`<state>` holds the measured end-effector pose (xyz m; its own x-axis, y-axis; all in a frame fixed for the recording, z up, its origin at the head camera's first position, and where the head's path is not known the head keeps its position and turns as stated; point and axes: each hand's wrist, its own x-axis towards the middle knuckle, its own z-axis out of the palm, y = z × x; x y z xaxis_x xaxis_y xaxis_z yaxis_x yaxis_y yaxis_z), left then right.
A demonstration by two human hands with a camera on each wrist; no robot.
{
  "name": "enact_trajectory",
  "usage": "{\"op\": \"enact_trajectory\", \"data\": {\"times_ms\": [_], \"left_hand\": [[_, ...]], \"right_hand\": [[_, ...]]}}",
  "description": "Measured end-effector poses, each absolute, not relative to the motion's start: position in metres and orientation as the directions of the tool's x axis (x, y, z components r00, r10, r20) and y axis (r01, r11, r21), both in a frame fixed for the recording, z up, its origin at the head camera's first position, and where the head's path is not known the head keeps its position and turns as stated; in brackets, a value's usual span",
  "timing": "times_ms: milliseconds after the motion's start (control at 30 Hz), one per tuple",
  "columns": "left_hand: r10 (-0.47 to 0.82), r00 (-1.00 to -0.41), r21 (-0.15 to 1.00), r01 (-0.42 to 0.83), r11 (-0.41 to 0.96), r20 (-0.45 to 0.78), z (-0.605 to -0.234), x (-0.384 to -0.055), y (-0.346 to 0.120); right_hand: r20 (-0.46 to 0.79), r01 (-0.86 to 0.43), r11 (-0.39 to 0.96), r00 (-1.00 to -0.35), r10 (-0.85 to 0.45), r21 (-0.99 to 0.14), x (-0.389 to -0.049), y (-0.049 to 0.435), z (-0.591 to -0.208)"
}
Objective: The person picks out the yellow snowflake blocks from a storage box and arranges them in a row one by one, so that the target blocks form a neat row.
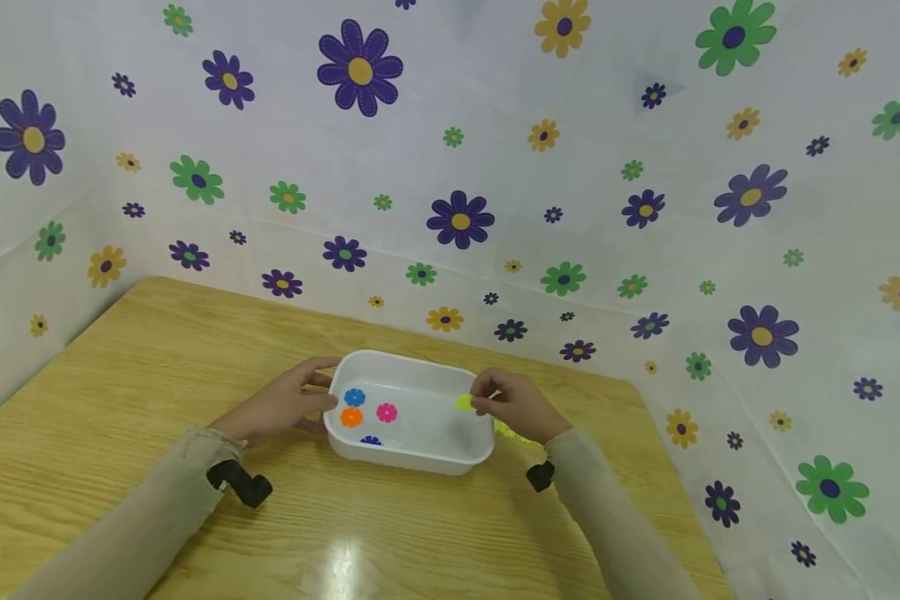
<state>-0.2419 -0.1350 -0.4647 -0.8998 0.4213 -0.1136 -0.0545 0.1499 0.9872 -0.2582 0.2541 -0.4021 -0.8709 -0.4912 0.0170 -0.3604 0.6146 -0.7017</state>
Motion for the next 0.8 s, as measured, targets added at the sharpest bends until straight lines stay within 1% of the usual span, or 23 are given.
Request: {"op": "enact_trajectory", "data": {"times_ms": [267,400,533,633,800], "left_hand": [[0.413,-0.902,0.984,-0.065,0.166,-0.129,-0.460,-0.240,-0.134],[0.416,-0.901,0.985,-0.056,0.163,-0.120,-0.461,-0.241,-0.135],[0.419,-0.901,0.986,-0.052,0.158,-0.114,-0.462,-0.240,-0.135],[0.418,-0.901,0.986,-0.052,0.155,-0.114,-0.463,-0.239,-0.134],[0.427,-0.899,0.989,-0.039,0.145,-0.098,-0.465,-0.238,-0.134]], "right_hand": [[0.059,-0.304,0.596,-0.917,-0.394,-0.743,-0.250,0.297,-0.401],[0.057,-0.269,0.630,-0.940,-0.336,-0.728,-0.245,0.321,-0.402],[0.030,-0.208,0.644,-0.960,-0.277,-0.736,-0.242,0.349,-0.410],[0.022,-0.166,0.628,-0.973,-0.231,-0.760,-0.240,0.373,-0.417],[0.014,-0.101,0.558,-0.987,-0.158,-0.824,-0.234,0.413,-0.426]]}}
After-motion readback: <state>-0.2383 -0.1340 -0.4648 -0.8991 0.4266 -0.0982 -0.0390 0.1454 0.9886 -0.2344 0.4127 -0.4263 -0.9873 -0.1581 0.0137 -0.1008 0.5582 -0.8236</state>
